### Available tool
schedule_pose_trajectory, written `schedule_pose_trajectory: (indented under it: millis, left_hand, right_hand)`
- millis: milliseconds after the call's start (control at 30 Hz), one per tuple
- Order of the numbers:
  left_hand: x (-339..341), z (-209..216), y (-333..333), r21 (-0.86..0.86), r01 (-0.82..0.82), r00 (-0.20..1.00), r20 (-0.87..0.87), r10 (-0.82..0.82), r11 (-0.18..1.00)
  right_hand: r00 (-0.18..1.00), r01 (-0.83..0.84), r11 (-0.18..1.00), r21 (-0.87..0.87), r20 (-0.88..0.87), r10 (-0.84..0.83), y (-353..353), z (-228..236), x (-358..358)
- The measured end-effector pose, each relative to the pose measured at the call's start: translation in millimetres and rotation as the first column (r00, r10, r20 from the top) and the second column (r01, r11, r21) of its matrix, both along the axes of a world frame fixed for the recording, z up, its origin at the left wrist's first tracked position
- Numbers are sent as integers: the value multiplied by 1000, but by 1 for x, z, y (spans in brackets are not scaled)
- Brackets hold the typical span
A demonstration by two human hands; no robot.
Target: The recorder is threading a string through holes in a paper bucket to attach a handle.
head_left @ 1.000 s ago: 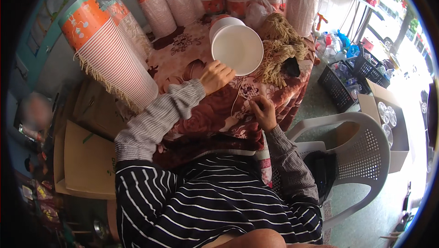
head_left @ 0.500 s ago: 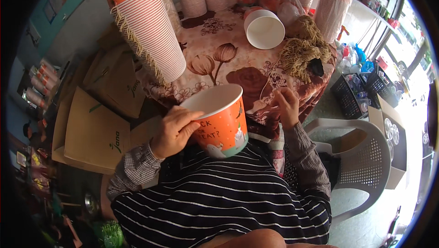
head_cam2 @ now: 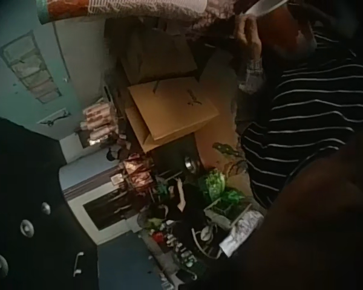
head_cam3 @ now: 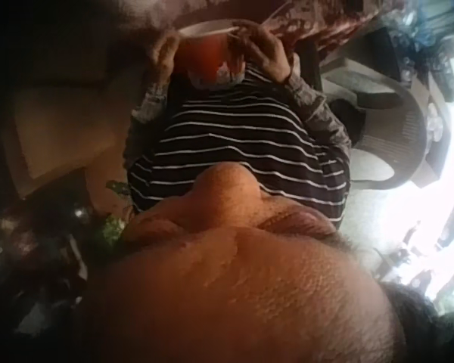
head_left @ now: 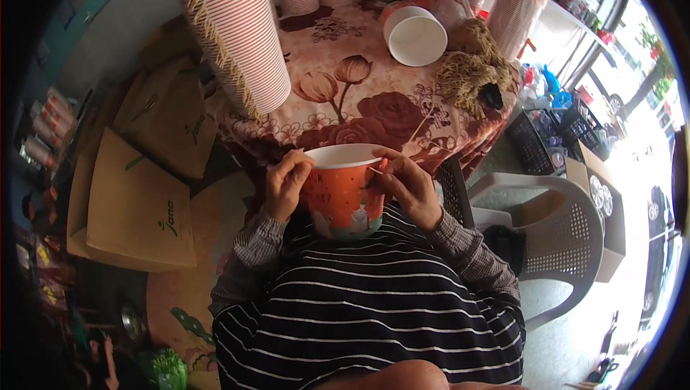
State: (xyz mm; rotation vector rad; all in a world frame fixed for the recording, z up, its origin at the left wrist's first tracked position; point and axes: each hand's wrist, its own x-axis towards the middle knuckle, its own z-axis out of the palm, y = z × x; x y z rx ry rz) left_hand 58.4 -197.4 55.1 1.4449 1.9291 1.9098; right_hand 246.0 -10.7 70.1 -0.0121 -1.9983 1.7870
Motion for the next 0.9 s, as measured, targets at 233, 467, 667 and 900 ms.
schedule_pose_trajectory:
  millis: [233, 467, 667, 900]
  left_hand:
    - [10, 3, 7, 90, -219, 945, -227, 234, 972]
    - [67, 39, -8, -61, -69, 937, -346, 44, 996]
    - [78, 26, -4, -174, 304, 952, 90, -292, 937]
    - [81, 26, -1, -202, 322, 944, 143, -297, 925]
  right_hand:
    - [993, 89, 970, 225, -92, -70, -15, -3, 7]
    - [976, 182, 920, 348, -175, -127, -11, 10, 17]
    - [982, 114, 896, 429, -183, -37, -23, 25, 26]
    - [990, 52, 903, 427, -141, 10, -25, 19, 26]
